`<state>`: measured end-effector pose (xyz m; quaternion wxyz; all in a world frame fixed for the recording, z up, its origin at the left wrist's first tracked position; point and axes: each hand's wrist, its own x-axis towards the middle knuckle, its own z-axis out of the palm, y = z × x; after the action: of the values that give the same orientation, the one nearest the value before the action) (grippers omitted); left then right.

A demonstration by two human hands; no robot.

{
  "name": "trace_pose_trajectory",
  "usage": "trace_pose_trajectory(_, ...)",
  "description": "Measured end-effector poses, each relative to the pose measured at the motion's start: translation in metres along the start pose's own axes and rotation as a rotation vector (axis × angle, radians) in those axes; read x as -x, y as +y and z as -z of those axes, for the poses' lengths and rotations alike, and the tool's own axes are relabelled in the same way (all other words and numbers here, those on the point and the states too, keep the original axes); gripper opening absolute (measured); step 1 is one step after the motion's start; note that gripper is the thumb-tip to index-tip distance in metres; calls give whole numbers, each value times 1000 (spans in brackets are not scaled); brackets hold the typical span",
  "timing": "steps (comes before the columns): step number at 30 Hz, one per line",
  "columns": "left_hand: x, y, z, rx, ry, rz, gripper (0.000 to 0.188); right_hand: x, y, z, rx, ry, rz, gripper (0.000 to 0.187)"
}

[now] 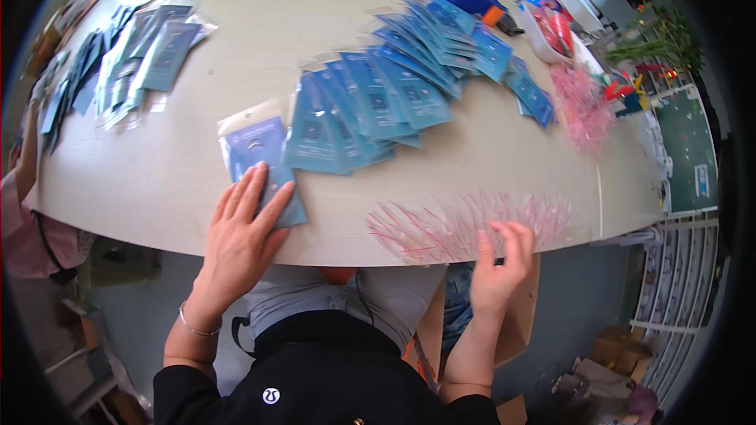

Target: The person places small blue retail products into plastic sleeves by hand, then seals each sleeve.

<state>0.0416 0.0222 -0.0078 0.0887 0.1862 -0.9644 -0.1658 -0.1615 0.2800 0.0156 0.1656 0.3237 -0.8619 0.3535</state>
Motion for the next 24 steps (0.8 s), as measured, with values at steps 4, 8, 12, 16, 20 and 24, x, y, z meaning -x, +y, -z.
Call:
trace_pose_trajectory(4, 6, -3, 2, 49, -12, -10, 64, 14, -59, -72, -290, -407, 152, 37)
trace_pose_trajectory(8, 10, -8, 2, 85, 5, -14, 65, 2, -88, -103, -321, -518, 252, 39)
trace_pose_trajectory(12, 9, -10, 1, 172, 31, -1, 49, -8, -87, -112, -372, -611, 390, 34)
trace_pose_trajectory(16, 5, -13, 4, 225, 38, -13, 27, -11, -84, -113, -327, -525, 599, 23)
trace_pose_trajectory(20, 6, -21, 9, 218, -2, -77, 27, -6, -82, -116, -290, -479, 611, 14)
trace_pose_trajectory(24, 20, -33, 19, 301, -97, -110, 37, -3, -83, -114, -302, -548, 453, 11)
